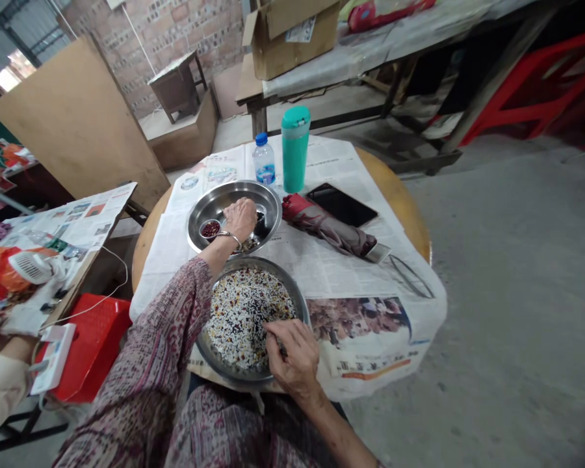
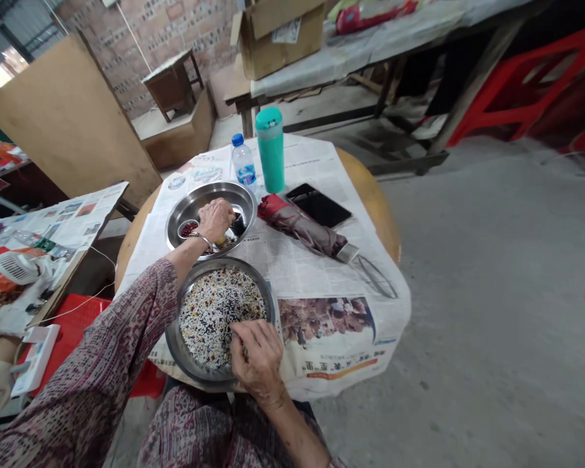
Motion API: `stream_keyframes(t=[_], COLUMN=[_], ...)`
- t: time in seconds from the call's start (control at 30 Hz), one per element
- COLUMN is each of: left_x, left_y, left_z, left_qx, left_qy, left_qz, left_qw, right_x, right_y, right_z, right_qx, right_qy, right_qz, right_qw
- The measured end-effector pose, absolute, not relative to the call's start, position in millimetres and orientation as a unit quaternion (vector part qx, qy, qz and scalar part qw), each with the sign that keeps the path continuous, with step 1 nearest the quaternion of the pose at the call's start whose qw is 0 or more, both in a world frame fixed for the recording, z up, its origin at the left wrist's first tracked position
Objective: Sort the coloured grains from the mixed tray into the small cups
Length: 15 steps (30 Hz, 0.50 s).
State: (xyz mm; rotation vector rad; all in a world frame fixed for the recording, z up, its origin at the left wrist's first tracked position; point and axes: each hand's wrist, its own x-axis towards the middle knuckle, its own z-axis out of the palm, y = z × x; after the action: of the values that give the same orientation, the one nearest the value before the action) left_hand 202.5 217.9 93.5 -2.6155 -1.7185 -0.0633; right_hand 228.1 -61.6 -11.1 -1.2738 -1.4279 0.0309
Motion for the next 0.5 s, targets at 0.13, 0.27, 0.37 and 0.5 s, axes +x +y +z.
stream_keyframes(t=[0.13, 0.27, 0.37, 0.5], left_x=[203.0, 202.0, 194.9, 171.3], left_y=[214.3, 212.6, 204.7, 164.8], left_z=[94.6, 95.8, 99.5, 104.2], left_qx=[-0.834, -0.836, -0.838, -0.847], left_qy=[-0.552, -0.548, -0.539, -0.503], left_qz=[-0.010, -0.025, -0.071, -0.168], left_qw=[0.017, 0.020, 0.030, 0.030], right_x=[227.7, 227.4, 227.6, 227.9], right_y=[-61.3, -61.5, -61.8, -62.0], right_z=[-10.5, -10.7, -12.2, -13.2], right_qx=[-0.542, -0.542, -0.542, -0.538], right_qy=[-0.607, -0.609, -0.610, -0.613], right_qz=[0.013, 0.015, 0.014, 0.015], right_qw=[0.581, 0.579, 0.578, 0.579])
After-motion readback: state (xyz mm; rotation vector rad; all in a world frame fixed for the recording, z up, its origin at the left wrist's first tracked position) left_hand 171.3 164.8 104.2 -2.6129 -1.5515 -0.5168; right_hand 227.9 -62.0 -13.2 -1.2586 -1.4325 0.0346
